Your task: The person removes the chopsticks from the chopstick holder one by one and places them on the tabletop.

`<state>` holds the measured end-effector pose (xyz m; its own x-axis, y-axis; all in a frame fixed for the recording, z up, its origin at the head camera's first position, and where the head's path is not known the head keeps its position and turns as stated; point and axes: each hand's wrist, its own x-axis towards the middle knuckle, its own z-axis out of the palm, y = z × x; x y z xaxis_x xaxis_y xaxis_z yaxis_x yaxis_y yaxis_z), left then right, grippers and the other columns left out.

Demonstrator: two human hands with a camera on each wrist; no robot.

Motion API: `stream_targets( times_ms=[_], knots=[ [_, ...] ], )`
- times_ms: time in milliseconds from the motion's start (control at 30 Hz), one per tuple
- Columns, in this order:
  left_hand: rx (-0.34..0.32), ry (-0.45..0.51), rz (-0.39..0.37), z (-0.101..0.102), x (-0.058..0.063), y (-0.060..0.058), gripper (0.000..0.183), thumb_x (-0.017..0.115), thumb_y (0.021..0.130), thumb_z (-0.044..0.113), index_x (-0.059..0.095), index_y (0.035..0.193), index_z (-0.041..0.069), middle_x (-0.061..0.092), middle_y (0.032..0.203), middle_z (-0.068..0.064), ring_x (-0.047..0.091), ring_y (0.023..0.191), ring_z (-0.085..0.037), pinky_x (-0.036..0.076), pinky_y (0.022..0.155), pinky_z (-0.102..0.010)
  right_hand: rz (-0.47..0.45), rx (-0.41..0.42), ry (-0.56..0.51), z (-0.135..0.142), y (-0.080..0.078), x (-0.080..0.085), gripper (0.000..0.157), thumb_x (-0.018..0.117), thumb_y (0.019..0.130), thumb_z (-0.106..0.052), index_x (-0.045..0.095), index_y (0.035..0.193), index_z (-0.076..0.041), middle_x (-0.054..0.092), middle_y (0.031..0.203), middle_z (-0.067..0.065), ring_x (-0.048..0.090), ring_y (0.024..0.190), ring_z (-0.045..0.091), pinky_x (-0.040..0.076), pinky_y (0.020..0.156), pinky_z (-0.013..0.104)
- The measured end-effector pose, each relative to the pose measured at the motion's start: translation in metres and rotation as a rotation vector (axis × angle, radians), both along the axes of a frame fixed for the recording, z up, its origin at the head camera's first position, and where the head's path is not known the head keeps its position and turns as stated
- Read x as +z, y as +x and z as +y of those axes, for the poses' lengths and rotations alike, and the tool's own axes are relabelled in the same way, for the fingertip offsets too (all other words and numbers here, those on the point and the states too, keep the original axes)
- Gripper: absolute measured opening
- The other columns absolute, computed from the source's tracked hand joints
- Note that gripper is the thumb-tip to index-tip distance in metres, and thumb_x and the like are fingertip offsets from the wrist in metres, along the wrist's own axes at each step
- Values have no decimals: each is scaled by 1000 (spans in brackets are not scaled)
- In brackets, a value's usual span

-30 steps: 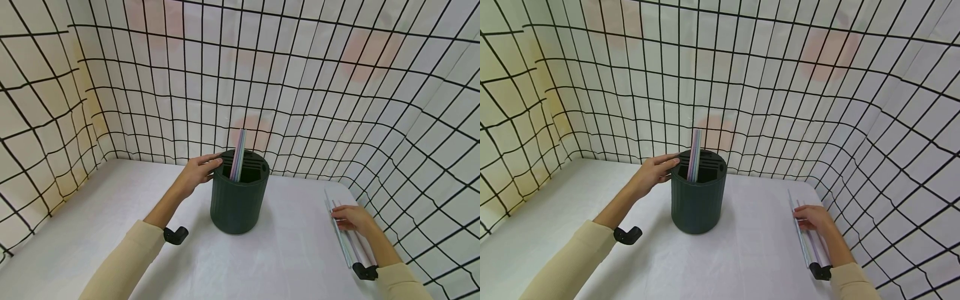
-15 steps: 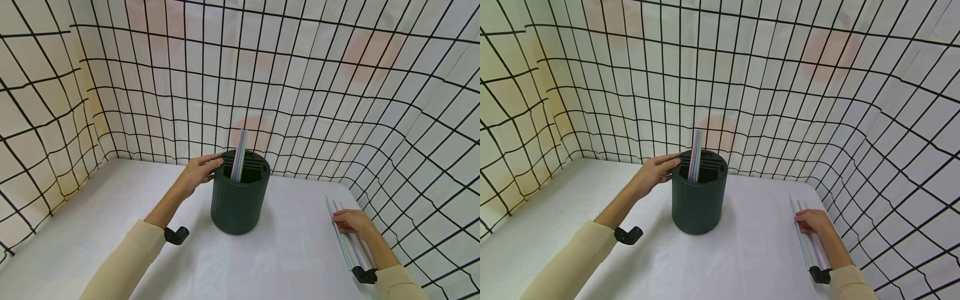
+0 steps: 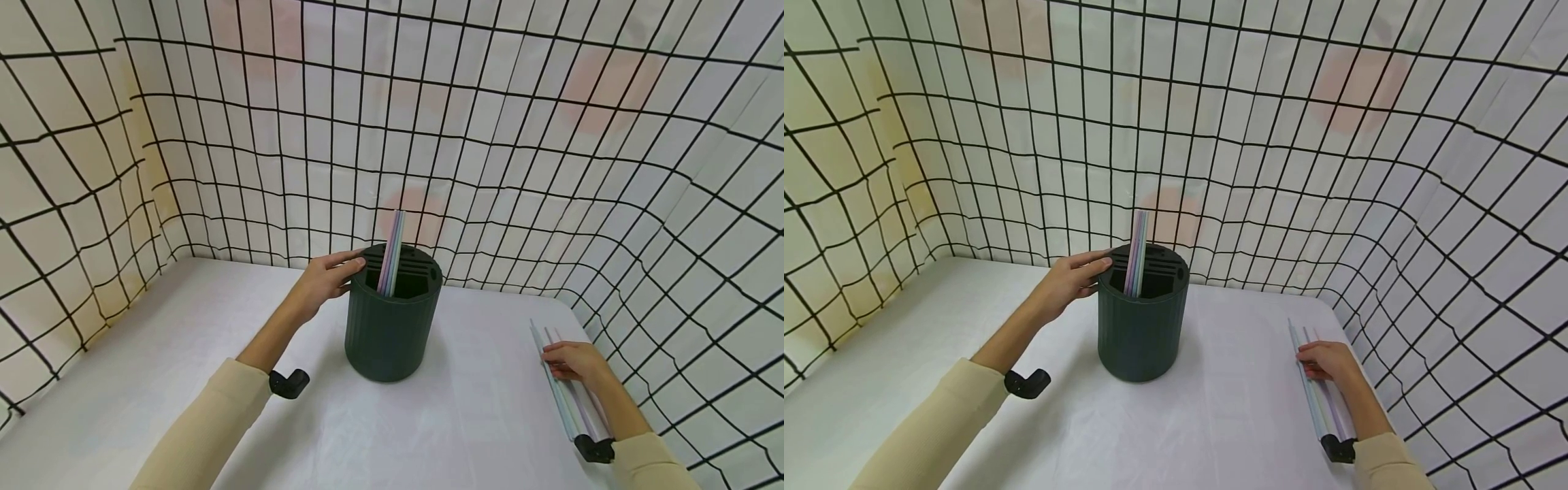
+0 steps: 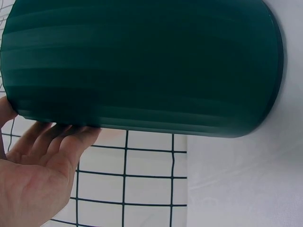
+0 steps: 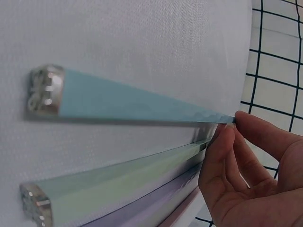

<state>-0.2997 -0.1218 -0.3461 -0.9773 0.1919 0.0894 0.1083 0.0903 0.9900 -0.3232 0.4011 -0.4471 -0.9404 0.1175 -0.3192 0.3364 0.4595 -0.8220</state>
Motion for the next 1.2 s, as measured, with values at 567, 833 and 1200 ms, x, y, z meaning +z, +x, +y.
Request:
stream_targets(
  times_ms=[567, 833, 1200],
  knots=[
    [0, -6, 5, -1, -1, -1, 55, 64, 100, 40, 54, 149, 16, 56, 147, -13, 58, 133, -27, 49, 110, -44, 8, 26, -17, 0, 2, 2, 35, 72, 92, -8, 64, 117, 15, 69, 76, -1, 65, 66, 9, 60, 62, 23],
    [4, -8, 0, 0, 0, -1, 55, 64, 100, 40, 54, 148, 16, 56, 147, -13, 58, 133, -27, 49, 110, -45, 55, 42, 16, 0, 5, 6, 37, 68, 96, -9, 62, 121, 17, 71, 83, -1, 64, 70, 9, 59, 64, 22],
    [13, -15, -9, 0, 0, -1, 55, 64, 100, 40, 54, 149, 16, 56, 147, -14, 58, 133, -28, 49, 110, -45, 301, 60, -10, -44, 4, 58, 52, 71, 98, -28, 59, 132, 10, 74, 93, -12, 71, 81, 1, 62, 79, 21]
  ],
)
